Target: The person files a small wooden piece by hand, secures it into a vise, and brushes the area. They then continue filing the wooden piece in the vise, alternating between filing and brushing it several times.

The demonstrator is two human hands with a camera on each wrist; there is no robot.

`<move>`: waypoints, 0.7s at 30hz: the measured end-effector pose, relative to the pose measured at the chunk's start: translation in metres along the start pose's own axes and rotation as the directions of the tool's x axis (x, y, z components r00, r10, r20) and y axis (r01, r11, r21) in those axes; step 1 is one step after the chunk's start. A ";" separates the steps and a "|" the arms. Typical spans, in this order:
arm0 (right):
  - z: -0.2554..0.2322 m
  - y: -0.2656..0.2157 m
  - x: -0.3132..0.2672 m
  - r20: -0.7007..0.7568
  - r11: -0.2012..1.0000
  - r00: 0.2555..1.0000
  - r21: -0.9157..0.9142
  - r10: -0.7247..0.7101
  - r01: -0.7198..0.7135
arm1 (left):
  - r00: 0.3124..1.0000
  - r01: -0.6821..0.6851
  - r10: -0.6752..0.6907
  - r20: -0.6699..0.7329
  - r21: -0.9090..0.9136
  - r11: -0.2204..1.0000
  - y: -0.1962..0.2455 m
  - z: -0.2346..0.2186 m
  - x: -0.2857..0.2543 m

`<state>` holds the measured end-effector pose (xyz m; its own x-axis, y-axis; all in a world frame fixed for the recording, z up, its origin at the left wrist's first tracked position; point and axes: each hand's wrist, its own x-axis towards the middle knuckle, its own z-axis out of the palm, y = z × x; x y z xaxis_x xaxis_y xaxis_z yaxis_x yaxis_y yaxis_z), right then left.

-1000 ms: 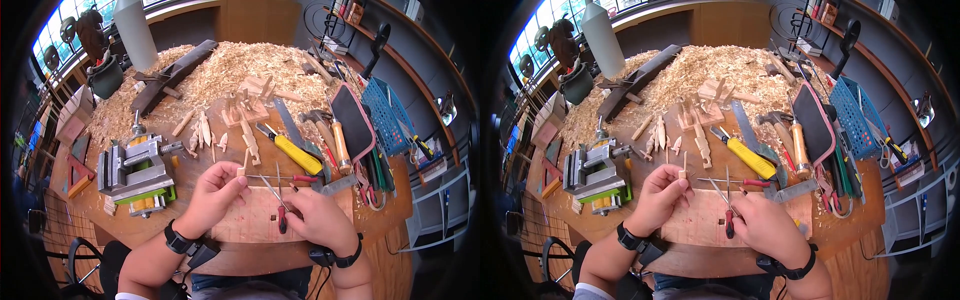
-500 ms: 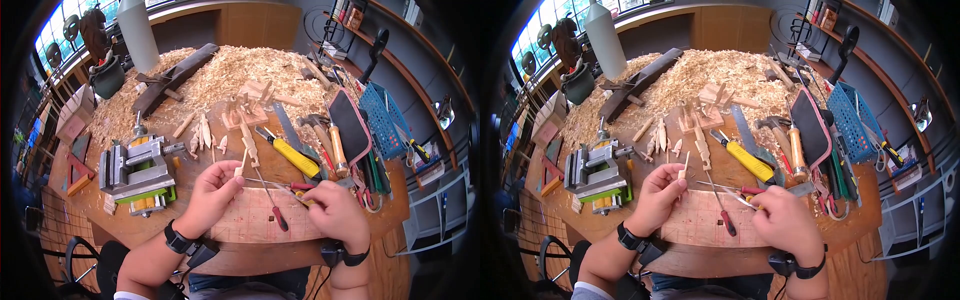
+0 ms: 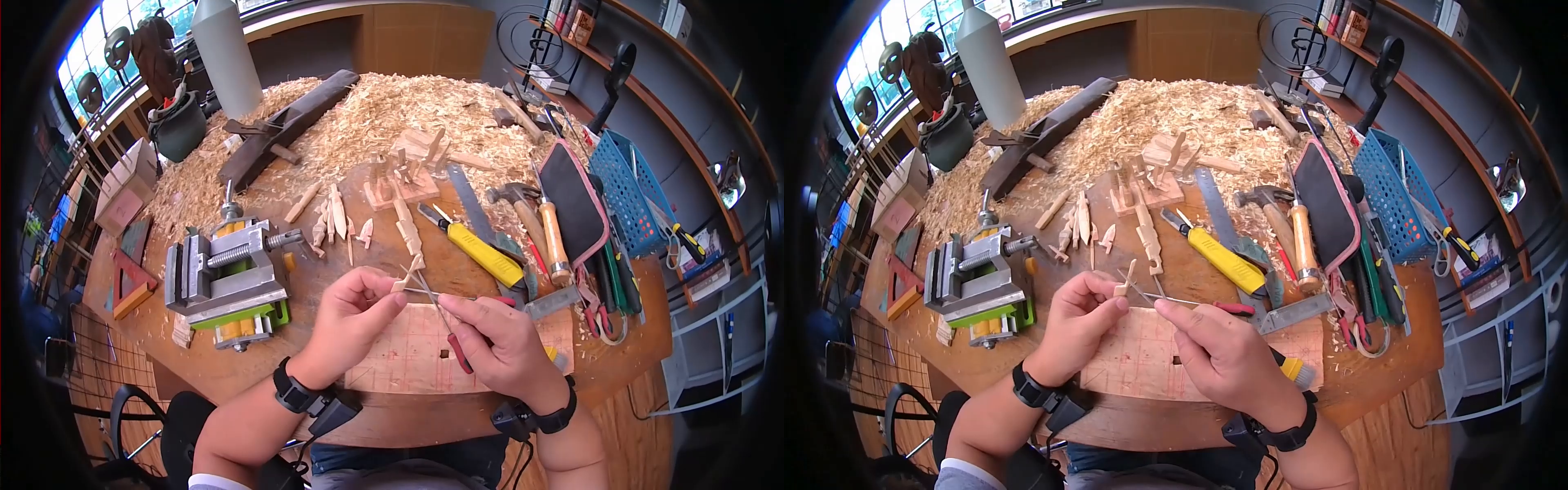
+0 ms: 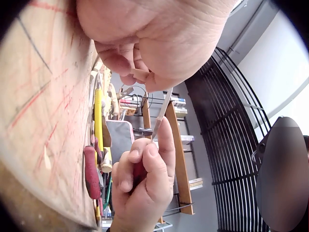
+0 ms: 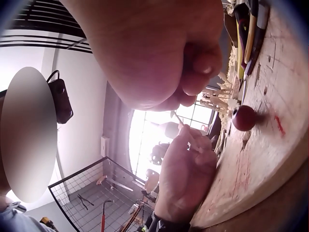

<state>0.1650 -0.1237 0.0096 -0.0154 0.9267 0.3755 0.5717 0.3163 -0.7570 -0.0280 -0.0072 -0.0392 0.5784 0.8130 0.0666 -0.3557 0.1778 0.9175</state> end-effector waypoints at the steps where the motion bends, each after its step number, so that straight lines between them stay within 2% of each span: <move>1: 0.000 0.001 0.000 0.000 1.000 1.000 0.001 0.000 0.000 | 1.000 -0.026 0.026 0.001 -0.005 1.000 -0.001 0.000 0.000; 5: 0.002 0.003 -0.001 0.047 1.000 0.999 -0.023 -0.002 0.003 | 0.998 -0.057 0.057 0.006 0.021 0.998 -0.002 -0.001 0.000; 10: 0.006 0.003 -0.001 0.068 0.999 0.998 -0.046 -0.003 0.007 | 0.979 -0.201 0.199 0.037 0.100 0.974 -0.008 -0.002 0.001; 14: 0.010 0.004 0.000 0.041 0.999 0.999 -0.043 -0.019 0.021 | 0.985 -0.173 0.170 0.034 0.173 0.970 -0.009 -0.004 0.001; 16: 0.010 0.004 0.000 0.049 0.999 0.999 -0.041 -0.009 0.011 | 0.981 -0.195 0.182 0.074 0.264 0.945 -0.012 -0.004 -0.001; 18: 0.009 0.002 0.001 0.019 0.999 1.000 0.029 -0.016 0.015 | 0.983 -0.180 0.167 0.070 0.281 0.943 -0.012 -0.005 0.000; 21: 0.005 0.001 0.001 -0.018 1.000 1.000 0.022 -0.019 0.019 | 0.991 -0.131 0.126 0.035 0.265 0.955 -0.008 -0.002 0.001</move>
<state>0.1613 -0.1217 0.0062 -0.0116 0.9169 0.3990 0.5532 0.3383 -0.7613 -0.0263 -0.0066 -0.0472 0.5546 0.8088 0.1957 -0.2209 -0.0837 0.9717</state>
